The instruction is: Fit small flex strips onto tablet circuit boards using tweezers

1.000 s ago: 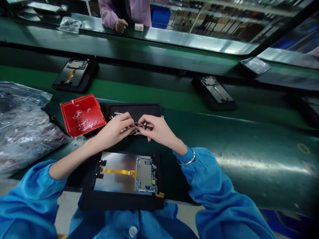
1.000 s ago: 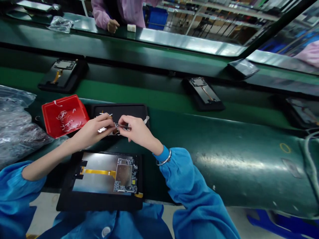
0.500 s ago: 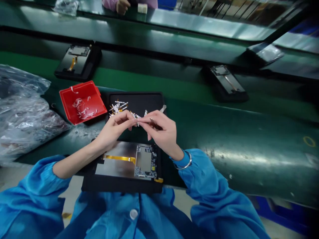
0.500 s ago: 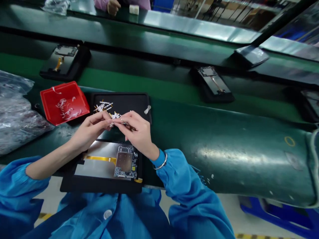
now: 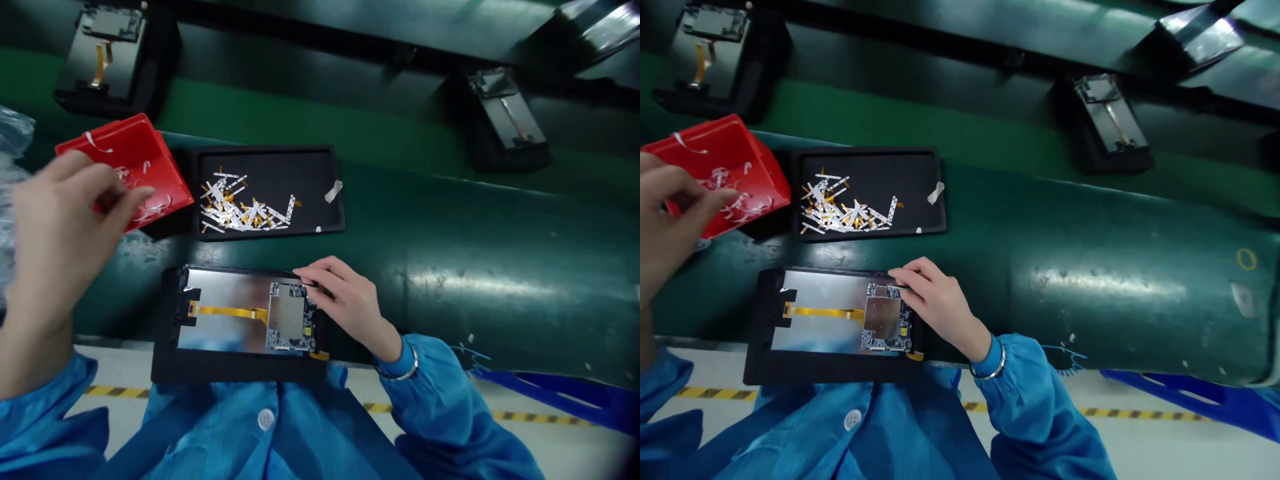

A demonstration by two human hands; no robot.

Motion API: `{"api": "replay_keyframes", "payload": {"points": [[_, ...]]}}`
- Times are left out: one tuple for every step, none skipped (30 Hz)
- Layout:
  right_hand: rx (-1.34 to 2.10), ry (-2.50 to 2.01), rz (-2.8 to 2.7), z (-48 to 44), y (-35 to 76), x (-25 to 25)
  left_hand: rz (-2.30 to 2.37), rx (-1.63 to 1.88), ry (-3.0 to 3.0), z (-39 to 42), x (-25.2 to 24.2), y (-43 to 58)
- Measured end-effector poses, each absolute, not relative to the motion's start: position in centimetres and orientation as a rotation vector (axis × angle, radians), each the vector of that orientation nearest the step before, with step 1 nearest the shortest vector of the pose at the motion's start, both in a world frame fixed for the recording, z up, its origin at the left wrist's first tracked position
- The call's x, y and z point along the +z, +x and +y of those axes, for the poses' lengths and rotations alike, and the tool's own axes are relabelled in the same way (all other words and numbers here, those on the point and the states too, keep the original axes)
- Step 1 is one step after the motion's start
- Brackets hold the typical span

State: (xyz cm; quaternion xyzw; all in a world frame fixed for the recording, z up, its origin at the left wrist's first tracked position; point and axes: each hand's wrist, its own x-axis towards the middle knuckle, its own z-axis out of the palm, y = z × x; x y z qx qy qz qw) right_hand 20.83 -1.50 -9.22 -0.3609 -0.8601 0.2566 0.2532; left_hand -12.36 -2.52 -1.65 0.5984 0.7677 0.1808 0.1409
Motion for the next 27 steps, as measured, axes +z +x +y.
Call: {"api": "replay_keyframes", "payload": {"points": [[0.622,-0.978,-2.382,-1.5,21.0,-9.4,2.238,0.542,1.883,-2.6,-2.2,-11.8],[0.570,-0.972,-2.413,-1.5,21.1,-9.6,2.202,0.549,2.067,-2.6,-2.8,-10.9],[0.546,-0.968,-2.433,-1.5,21.2,-9.6,2.095,0.559,2.240,-2.7,-3.4,-9.9],[0.547,-0.971,-2.444,-1.5,21.2,-9.7,1.931,0.579,2.357,-2.8,-4.0,-8.8],[0.559,-0.977,-2.449,-1.4,21.3,-9.6,1.761,0.601,2.432,-2.8,-4.5,-7.6],[0.570,-0.981,-2.452,-1.4,21.3,-9.6,1.609,0.617,2.473,-2.8,-5.0,-6.6],[0.577,-0.987,-2.460,-1.3,21.3,-9.5,1.489,0.624,2.484,-2.8,-5.5,-5.7],[0.576,-0.992,-2.475,-1.3,21.2,-9.5,1.407,0.627,2.471,-2.8,-5.9,-4.9],[0.566,-0.993,-2.495,-1.2,21.2,-9.4,1.354,0.629,2.436,-2.8,-6.4,-4.3],[0.546,-0.990,-2.521,-1.2,21.1,-9.4,1.319,0.640,2.391,-2.8,-6.8,-3.8],[0.515,-0.977,-2.550,-1.1,21.1,-9.3,1.300,0.653,2.346,-2.8,-7.1,-3.5],[0.474,-0.957,-2.583,-1.1,21.1,-9.3,1.293,0.663,2.302,-2.8,-7.4,-3.3],[0.425,-0.933,-2.616,-1.0,21.1,-9.2,1.285,0.667,2.261,-2.8,-7.7,-3.2],[0.373,-0.909,-2.650,-1.1,21.2,-9.1,1.267,0.666,2.229,-2.8,-7.9,-3.2],[0.329,-0.896,-2.686,-1.1,21.2,-8.9,1.234,0.660,2.210,-2.8,-8.1,-3.2],[0.296,-0.899,-2.726,-1.2,21.3,-8.6,1.190,0.650,2.206,-2.8,-8.2,-3.2],[0.280,-0.922,-2.766,-1.2,21.3,-8.3,1.145,0.639,2.219,-2.9,-8.3,-3.3],[0.278,-0.960,-2.806,-1.3,21.4,-7.9,1.109,0.631,2.253,-2.9,-8.4,-3.3],[0.288,-1.005,-2.840,-1.3,21.4,-7.5,1.085,0.622,2.314,-3.0,-8.4,-3.2],[0.306,-1.051,-2.869,-1.3,21.4,-7.1,1.069,0.615,2.402,-3.1,-8.4,-3.1],[0.331,-1.086,-2.895,-1.2,21.4,-6.7,1.060,0.608,2.508,-3.2,-8.4,-2.9],[0.361,-1.107,-2.919,-1.0,21.5,-6.5,1.049,0.598,2.625,-3.4,-8.4,-2.7],[0.402,-1.114,-2.939,-0.8,21.5,-6.3,1.030,0.583,2.741,-3.5,-8.3,-2.5],[0.460,-1.107,-2.946,-0.4,21.6,-6.2,1.006,0.567,2.842,-3.6,-8.2,-2.3],[0.546,-1.088,-2.932,-0.1,21.8,-6.1,0.983,0.553,2.917,-3.7,-8.1,-2.1],[0.662,-1.053,-2.885,0.3,22.0,-6.1,0.970,0.541,2.957,-3.8,-8.0,-2.0],[0.793,-1.012,-2.803,0.6,22.2,-6.1,0.965,0.528,2.959,-3.8,-7.9,-1.9]]}}
